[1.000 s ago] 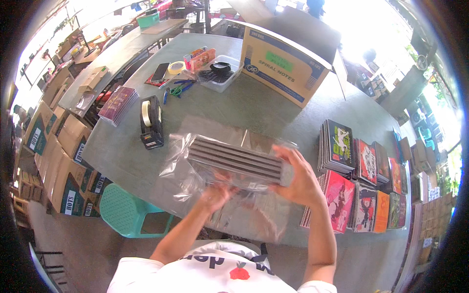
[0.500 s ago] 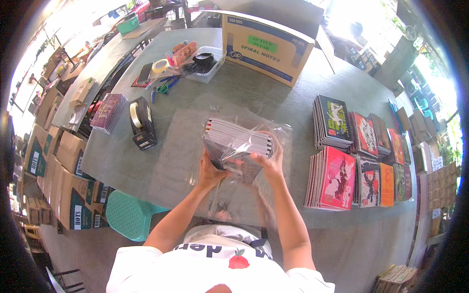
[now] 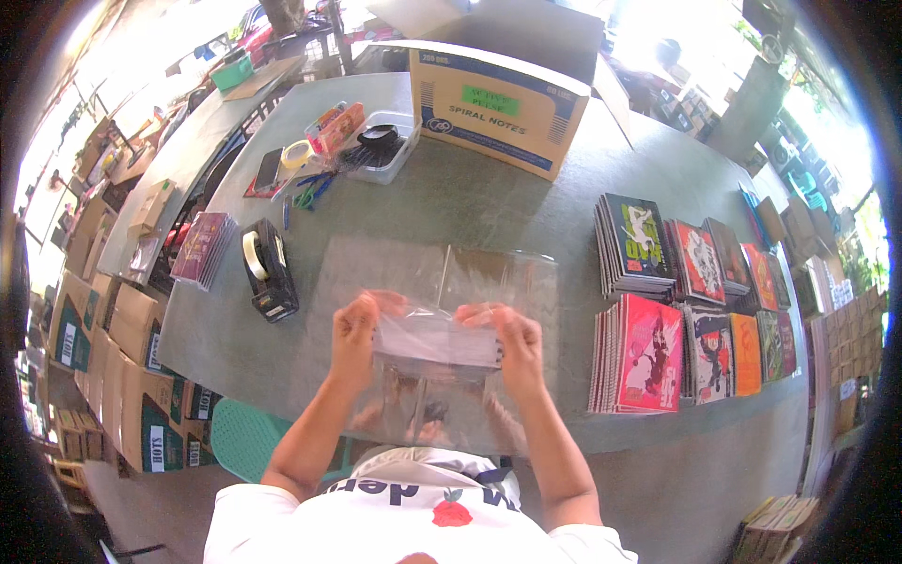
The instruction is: The person places stacks of spiral notebooks into plastic sleeves, folds the edges of the sleeves, and applies tape from a dispenser to seal the packages.
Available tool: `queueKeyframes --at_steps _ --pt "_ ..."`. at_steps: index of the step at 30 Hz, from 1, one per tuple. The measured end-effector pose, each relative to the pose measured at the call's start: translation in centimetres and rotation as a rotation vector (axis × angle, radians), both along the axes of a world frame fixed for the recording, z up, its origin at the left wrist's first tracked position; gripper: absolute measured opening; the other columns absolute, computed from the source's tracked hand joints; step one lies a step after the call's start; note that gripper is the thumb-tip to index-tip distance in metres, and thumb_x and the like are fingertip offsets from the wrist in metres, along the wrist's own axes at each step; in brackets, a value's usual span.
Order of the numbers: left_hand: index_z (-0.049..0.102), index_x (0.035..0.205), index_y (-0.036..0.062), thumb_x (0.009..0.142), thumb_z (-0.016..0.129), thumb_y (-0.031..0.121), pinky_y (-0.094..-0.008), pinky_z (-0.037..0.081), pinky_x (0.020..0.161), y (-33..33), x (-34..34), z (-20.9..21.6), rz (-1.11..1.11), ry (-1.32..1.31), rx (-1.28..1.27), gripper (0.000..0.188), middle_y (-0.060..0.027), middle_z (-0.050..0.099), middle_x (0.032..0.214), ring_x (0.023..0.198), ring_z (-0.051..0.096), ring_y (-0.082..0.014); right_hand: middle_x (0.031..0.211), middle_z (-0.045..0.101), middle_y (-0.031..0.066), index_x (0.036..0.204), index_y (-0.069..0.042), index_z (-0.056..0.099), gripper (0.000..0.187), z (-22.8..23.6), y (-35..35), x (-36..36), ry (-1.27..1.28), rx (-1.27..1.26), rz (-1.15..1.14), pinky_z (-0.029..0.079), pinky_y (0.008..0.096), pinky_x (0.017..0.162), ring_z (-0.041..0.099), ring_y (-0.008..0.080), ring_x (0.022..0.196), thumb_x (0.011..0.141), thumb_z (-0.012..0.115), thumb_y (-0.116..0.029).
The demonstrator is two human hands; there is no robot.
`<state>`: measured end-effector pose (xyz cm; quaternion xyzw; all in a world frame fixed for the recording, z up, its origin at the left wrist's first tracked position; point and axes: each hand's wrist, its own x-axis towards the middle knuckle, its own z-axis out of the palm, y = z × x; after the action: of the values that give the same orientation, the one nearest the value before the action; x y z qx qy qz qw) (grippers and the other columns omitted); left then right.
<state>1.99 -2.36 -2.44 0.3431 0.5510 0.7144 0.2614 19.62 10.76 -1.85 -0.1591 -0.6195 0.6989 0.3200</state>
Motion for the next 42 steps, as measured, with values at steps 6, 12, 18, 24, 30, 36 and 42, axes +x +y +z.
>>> queueKeyframes --at_steps 6,12,18,24,30,36,42 --pt "0.058 0.07 0.0002 0.088 0.052 0.041 -0.0295 0.046 0.068 -2.7 -0.8 8.2 0.115 0.277 0.367 0.045 -0.01 0.063 0.077 0.069 0.059 -0.0199 0.106 0.06 0.0203 0.103 0.004 0.058 0.063 5.7 1.3 2.4 0.488 0.168 -0.012 0.041 0.0367 0.089 0.057 0.0275 0.099 0.087 0.041 -0.054" --pt "0.059 0.103 0.0028 0.062 0.075 0.041 -0.0395 0.047 0.077 -2.9 2.3 6.4 -0.413 1.496 -0.092 0.058 -0.0102 0.061 0.088 0.085 0.059 -0.0258 0.125 0.049 0.015 0.119 -0.006 0.053 0.055 -4.4 -3.3 4.0 0.011 0.293 -0.262 0.04 0.0387 0.093 0.049 0.0282 0.114 0.07 0.076 -0.018" --pt "0.056 0.107 0.0029 0.066 0.071 0.024 -0.0398 0.046 0.072 2.5 -1.0 10.8 -0.505 1.425 -0.533 0.048 -0.0177 0.06 0.083 0.081 0.059 -0.0342 0.122 0.046 0.0154 0.122 -0.011 0.054 0.055 -4.9 -3.7 3.3 -0.155 0.678 -0.397 0.041 0.0382 0.092 0.047 0.0284 0.114 0.07 0.074 -0.014" --pt "0.056 0.079 0.0025 0.07 0.057 0.013 -0.0342 0.042 0.072 -6.7 2.8 14.0 -1.291 1.548 -0.281 0.014 -0.0076 0.053 0.077 0.081 0.052 -0.0202 0.114 0.053 0.0062 0.111 -0.011 0.059 0.045 1.6 -3.1 3.2 -0.385 1.329 -0.192 0.041 0.0373 0.091 0.051 0.0248 0.108 0.067 0.07 -0.015" --pt "0.06 0.074 0.0188 0.068 0.064 0.019 -0.0483 0.014 0.108 -0.8 -2.1 14.5 -0.448 1.861 -0.158 0.007 -0.0036 0.042 0.126 0.127 0.026 -0.0233 0.122 0.052 0.0072 0.111 -0.004 0.057 0.036 0.8 -3.6 2.0 -0.382 1.384 -0.089 0.038 0.0372 0.098 0.048 0.0209 0.117 0.075 0.058 -0.007" --pt "0.062 0.061 0.0163 0.065 0.066 0.019 -0.0488 0.014 0.109 3.0 0.3 11.7 -0.724 1.866 0.005 0.006 0.0014 0.048 0.119 0.125 0.03 -0.0226 0.125 0.052 0.0092 0.114 -0.005 0.055 0.042 0.0 -4.0 2.1 -0.334 1.34 -0.092 0.035 0.039 0.102 0.047 0.0231 0.119 0.073 0.056 -0.004" --pt "0.07 0.074 0.0172 0.066 0.067 0.02 -0.0489 0.018 0.108 4.9 1.4 10.8 -0.852 1.88 -0.067 0.009 0.0022 0.05 0.119 0.124 0.032 -0.0233 0.12 0.054 0.0104 0.116 -0.007 0.052 0.044 -0.6 -4.3 2.2 -0.326 1.238 -0.106 0.035 0.0402 0.102 0.048 0.0243 0.118 0.072 0.056 -0.002"
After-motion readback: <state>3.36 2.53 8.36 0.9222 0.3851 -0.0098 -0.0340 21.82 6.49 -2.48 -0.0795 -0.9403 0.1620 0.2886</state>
